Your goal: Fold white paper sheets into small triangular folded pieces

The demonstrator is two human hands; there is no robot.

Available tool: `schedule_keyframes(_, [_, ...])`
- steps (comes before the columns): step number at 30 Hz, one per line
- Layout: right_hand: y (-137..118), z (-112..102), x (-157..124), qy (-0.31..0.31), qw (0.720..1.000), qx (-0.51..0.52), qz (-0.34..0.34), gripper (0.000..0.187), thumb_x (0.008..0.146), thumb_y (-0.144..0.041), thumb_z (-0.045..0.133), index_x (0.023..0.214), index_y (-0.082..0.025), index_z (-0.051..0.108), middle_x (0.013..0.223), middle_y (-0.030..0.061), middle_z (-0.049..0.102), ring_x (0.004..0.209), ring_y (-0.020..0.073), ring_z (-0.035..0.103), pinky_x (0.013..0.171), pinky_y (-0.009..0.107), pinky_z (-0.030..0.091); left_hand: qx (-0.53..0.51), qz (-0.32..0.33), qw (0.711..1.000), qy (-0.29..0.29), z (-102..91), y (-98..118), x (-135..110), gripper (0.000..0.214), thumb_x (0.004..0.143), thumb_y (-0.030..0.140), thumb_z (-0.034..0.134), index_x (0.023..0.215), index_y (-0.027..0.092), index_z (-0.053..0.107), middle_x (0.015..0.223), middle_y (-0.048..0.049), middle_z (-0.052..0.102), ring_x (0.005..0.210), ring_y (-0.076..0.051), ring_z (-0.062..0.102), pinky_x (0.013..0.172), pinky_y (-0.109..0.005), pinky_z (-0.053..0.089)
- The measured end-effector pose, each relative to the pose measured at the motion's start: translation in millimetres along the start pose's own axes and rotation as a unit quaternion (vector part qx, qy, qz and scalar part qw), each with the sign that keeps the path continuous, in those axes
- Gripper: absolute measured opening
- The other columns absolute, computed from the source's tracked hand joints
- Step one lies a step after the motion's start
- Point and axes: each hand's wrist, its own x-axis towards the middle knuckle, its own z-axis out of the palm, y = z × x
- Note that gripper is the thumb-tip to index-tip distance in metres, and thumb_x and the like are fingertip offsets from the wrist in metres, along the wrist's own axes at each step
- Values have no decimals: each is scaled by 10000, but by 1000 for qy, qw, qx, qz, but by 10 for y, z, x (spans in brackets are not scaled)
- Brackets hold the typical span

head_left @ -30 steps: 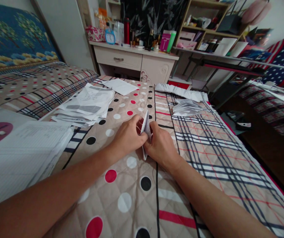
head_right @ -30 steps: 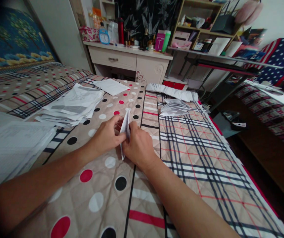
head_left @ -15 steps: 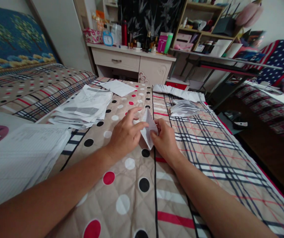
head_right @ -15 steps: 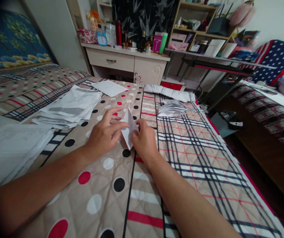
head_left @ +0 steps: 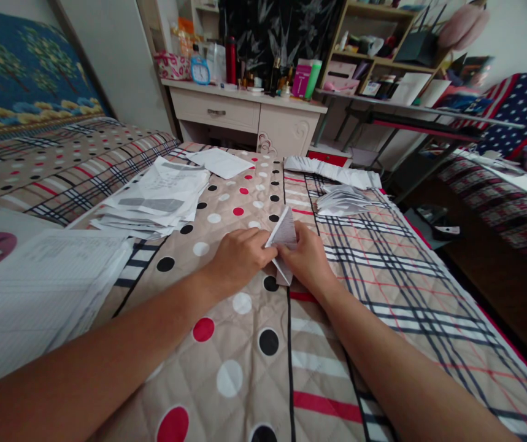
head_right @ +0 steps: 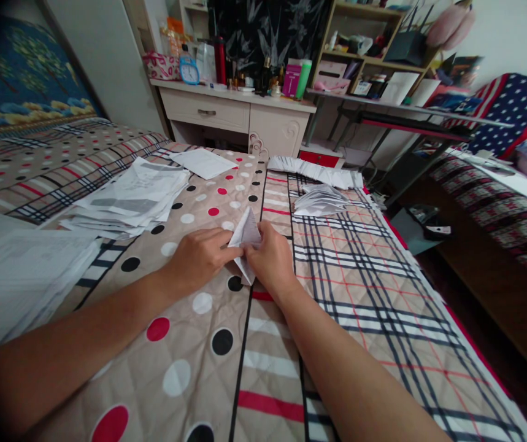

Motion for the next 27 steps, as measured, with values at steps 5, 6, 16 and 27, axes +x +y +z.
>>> schedule_keyframes(5, [-41,-97,12,-20,995,-100,8,317,713,-241,573,1020,-170,605,813,95,683,717,247,612,598,299,360,5,10,1000,25,-19,-19,2,199,885,151,552,787,207,716,737,-40,601,738,-191,554,587,-297,366])
schedule_keyframes(6, [-43,-111,14,-15,994,-105,8,322,716,-230,564,1029,-171,608,823,100,688,722,250,617,599,299,362,5,7,1000,29,-16,-32,0,206,883,141,544,794,207,717,751,-41,605,742,-191,555,590,-300,367])
schedule_keyframes(16, [30,-90,33,-50,996,66,-33,159,676,-156,550,827,-178,597,723,14,651,630,165,565,558,253,370,-54,4,998,-15,57,-118,-23,208,837,171,593,933,285,738,860,-37,600,773,-189,573,568,-275,360])
schedule_keyframes(27, [85,-83,57,-100,968,231,20,199,668,-150,546,849,-162,626,717,-2,653,625,153,578,557,244,409,-232,-39,972,18,185,-254,-36,154,763,145,660,840,230,763,823,-26,638,715,-155,603,597,-254,401])
